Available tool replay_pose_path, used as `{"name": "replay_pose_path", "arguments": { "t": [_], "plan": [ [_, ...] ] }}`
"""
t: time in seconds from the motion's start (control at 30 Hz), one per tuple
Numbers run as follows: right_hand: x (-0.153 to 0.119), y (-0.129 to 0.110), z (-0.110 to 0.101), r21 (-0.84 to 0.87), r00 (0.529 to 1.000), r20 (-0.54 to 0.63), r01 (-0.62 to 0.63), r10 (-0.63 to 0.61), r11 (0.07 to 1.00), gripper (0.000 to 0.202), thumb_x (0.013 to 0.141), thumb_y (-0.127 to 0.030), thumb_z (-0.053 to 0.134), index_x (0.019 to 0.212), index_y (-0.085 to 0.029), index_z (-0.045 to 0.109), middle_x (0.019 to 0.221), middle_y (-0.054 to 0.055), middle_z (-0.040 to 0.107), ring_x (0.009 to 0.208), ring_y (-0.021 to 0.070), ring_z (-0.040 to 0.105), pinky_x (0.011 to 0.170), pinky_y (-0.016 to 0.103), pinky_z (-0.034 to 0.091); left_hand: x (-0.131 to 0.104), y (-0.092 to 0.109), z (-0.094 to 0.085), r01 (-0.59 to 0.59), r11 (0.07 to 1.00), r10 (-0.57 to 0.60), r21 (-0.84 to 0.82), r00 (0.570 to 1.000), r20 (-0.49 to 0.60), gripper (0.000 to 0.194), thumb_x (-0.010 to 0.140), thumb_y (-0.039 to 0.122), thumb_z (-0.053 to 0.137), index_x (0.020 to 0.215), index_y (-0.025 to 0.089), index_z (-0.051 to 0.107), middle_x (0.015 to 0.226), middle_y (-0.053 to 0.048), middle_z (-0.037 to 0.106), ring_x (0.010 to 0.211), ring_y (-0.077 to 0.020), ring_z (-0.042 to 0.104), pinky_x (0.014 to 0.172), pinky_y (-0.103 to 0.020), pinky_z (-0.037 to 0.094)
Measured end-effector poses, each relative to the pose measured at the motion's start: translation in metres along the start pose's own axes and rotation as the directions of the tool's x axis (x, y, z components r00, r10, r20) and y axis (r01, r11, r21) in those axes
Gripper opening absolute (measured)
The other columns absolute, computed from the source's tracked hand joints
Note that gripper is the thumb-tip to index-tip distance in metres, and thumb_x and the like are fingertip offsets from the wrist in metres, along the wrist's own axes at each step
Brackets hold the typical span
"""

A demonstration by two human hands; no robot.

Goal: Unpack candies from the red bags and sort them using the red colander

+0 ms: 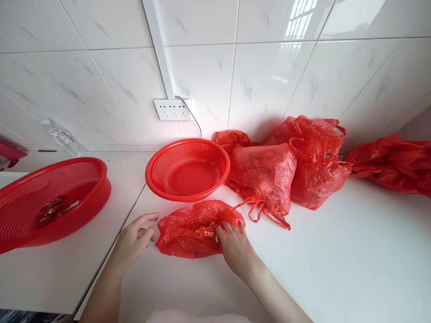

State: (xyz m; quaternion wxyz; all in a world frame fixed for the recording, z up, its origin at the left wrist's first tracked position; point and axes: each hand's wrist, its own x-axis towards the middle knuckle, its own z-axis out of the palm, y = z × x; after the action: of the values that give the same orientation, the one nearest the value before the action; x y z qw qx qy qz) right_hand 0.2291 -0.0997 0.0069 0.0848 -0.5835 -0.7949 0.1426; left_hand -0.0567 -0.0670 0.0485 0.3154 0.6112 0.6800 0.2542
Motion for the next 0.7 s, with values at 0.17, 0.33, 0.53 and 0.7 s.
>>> {"name": "replay_pose_path", "arguments": {
  "t": [0.17, 0.33, 0.53, 0.7],
  "plan": [
    [0.003, -0.005, -0.020, -0.098, 0.996, 0.008, 0.090, -0.090, 0.991, 0.025, 0.085, -0.014, 0.050, 0.106, -0.019, 0.063, 0.112, 0.013, 0.065, 0.091, 0.0261, 0.065, 0.090, 0.043, 0.043, 0.000, 0.006, 0.021, -0.049, 0.997, 0.053, -0.059, 0.996, 0.070, 0.040, 0.076, 0.037, 0.060, 0.114, 0.027, 0.060, 0.111, -0.005, 0.066, 0.083, -0.0219, 0.066, 0.071, -0.033, 0.054],
    [0.041, -0.006, -0.051, -0.152, 0.974, -0.225, -0.036, 0.001, 0.988, 0.049, 0.091, -0.029, 0.047, 0.139, -0.021, 0.041, 0.067, 0.005, 0.067, 0.061, 0.0227, 0.064, 0.059, 0.031, 0.046, -0.001, 0.010, 0.023, -0.027, 0.967, 0.016, -0.254, 0.999, -0.046, 0.041, 0.077, 0.029, 0.054, 0.117, 0.025, 0.058, 0.117, -0.007, 0.061, 0.078, -0.0172, 0.064, 0.065, -0.028, 0.052],
    [0.103, 0.012, -0.031, 0.042, 0.921, -0.359, -0.148, 0.153, 0.988, 0.039, 0.084, -0.035, 0.060, 0.120, -0.021, 0.053, 0.088, 0.009, 0.067, 0.075, 0.0215, 0.067, 0.064, 0.028, 0.047, -0.019, 0.022, -0.018, -0.004, 0.902, 0.071, -0.431, 0.988, 0.140, 0.060, 0.074, 0.045, 0.061, 0.131, 0.029, 0.048, 0.128, -0.010, 0.055, 0.060, -0.0117, 0.057, 0.047, -0.024, 0.041],
    [0.111, 0.018, -0.023, 0.302, 0.878, -0.471, 0.069, 0.086, 0.951, 0.022, 0.081, -0.025, 0.062, 0.101, -0.020, 0.056, 0.091, 0.006, 0.065, 0.079, 0.0185, 0.064, 0.072, 0.028, 0.048, -0.002, -0.025, -0.065, 0.189, 0.982, -0.155, -0.004, 0.792, -0.591, 0.084, 0.078, 0.049, 0.059, 0.148, 0.031, 0.016, 0.096, -0.003, 0.067, 0.066, -0.0211, 0.061, 0.070, -0.039, 0.047]
  ]
}}
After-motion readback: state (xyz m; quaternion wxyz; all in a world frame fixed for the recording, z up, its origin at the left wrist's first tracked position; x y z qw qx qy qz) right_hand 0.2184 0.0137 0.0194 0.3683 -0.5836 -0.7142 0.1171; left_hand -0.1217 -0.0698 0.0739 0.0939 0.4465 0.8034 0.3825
